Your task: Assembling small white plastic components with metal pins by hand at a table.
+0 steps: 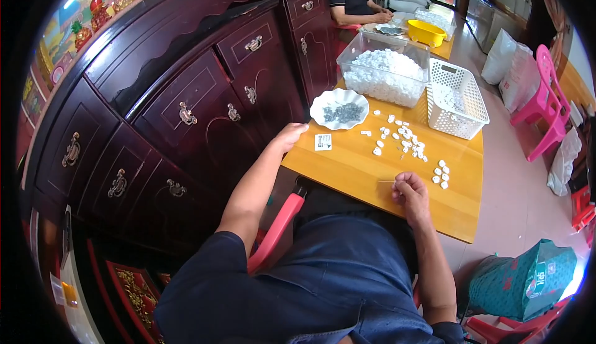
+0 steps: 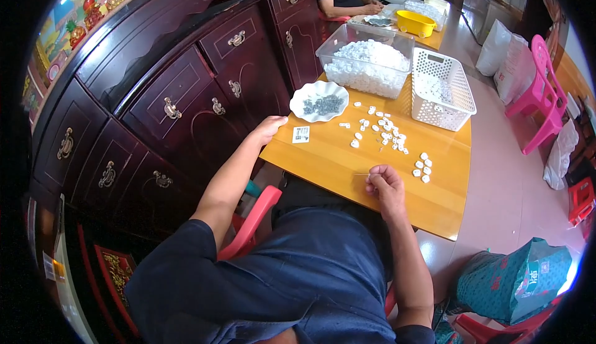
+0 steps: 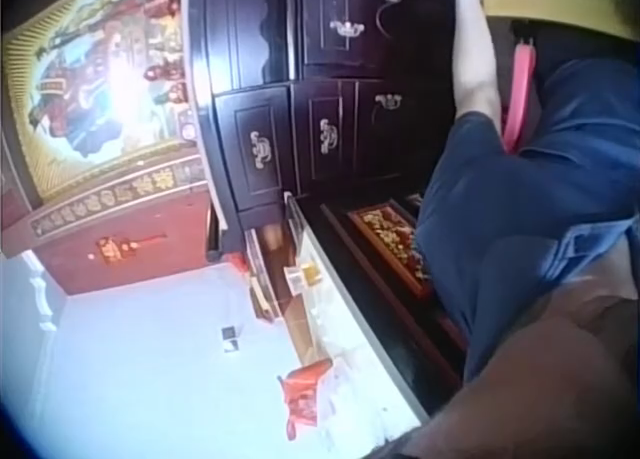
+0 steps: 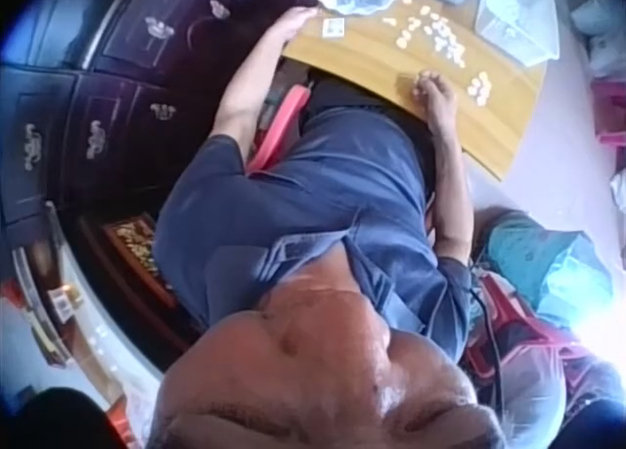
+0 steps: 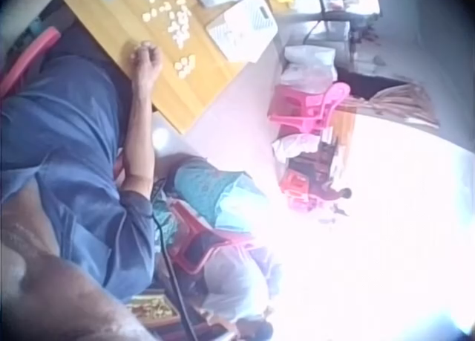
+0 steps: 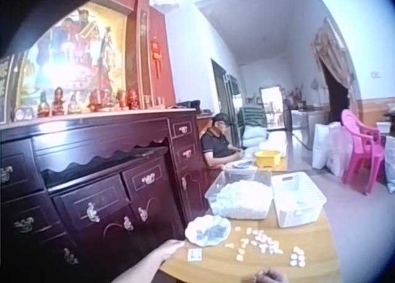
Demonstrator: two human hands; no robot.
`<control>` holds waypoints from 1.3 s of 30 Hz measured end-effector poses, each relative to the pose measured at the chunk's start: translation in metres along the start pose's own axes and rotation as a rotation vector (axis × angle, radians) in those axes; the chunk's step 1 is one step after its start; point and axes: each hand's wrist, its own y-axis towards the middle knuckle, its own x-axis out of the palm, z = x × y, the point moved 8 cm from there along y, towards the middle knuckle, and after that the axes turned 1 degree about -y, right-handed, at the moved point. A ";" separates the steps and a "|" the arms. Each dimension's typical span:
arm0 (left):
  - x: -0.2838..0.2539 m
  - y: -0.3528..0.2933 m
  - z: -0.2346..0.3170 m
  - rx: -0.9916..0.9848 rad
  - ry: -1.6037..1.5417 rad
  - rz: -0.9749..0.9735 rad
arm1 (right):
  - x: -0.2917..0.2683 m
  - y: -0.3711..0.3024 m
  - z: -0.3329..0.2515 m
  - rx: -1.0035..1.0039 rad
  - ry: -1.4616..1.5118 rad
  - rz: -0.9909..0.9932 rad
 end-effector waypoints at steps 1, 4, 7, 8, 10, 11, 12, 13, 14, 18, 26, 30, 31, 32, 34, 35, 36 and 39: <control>-0.002 -0.002 -0.004 -0.032 -0.088 -0.011 | 0.000 0.000 0.000 0.001 0.000 -0.002; -0.010 -0.005 -0.017 -0.107 -0.228 0.008 | 0.002 0.000 0.000 0.009 -0.003 -0.003; -0.017 -0.004 -0.030 -0.169 -0.354 0.041 | 0.002 -0.001 0.000 0.005 -0.009 0.005; -0.018 -0.004 -0.034 -0.187 -0.428 0.045 | 0.002 -0.001 0.000 0.007 -0.010 0.003; -0.042 -0.007 -0.036 -0.121 -0.580 0.140 | 0.004 0.000 -0.001 0.009 0.004 -0.007; -0.059 -0.011 -0.036 -0.052 -0.728 0.232 | 0.007 0.000 -0.001 0.011 0.004 -0.016; -0.063 -0.014 -0.033 -0.040 -0.805 0.291 | 0.005 0.000 -0.001 0.010 0.003 -0.011; -0.065 -0.018 -0.025 -0.010 -0.819 0.263 | 0.004 0.001 0.000 0.009 0.001 -0.008; -0.067 -0.023 -0.018 0.020 -0.832 0.235 | 0.004 0.001 0.000 0.009 0.003 -0.008; -0.023 -0.054 0.044 0.187 -0.852 -0.045 | -0.001 -0.002 0.001 0.022 0.022 0.018; 0.116 -0.081 0.084 0.185 -0.470 -0.196 | 0.001 0.004 0.003 -0.009 0.039 -0.022; 0.186 -0.056 0.083 0.228 -0.113 -0.212 | -0.001 0.001 0.001 -0.010 0.048 0.007; 0.198 -0.045 0.082 0.241 -0.045 -0.211 | 0.000 0.002 0.001 -0.007 0.049 -0.009; 0.210 -0.036 0.083 0.284 0.024 -0.220 | 0.001 0.002 0.002 -0.004 0.050 -0.024; 0.234 -0.023 0.086 0.367 0.167 -0.229 | -0.001 0.003 0.003 -0.017 0.057 -0.031; 0.241 -0.019 0.085 0.368 0.170 -0.230 | 0.001 0.004 0.003 -0.027 0.059 -0.049; 0.249 -0.018 0.088 0.393 0.189 -0.240 | 0.002 0.003 0.002 -0.029 0.063 -0.046; 0.259 -0.023 0.089 0.387 0.186 -0.236 | 0.002 0.002 -0.001 -0.023 0.059 -0.037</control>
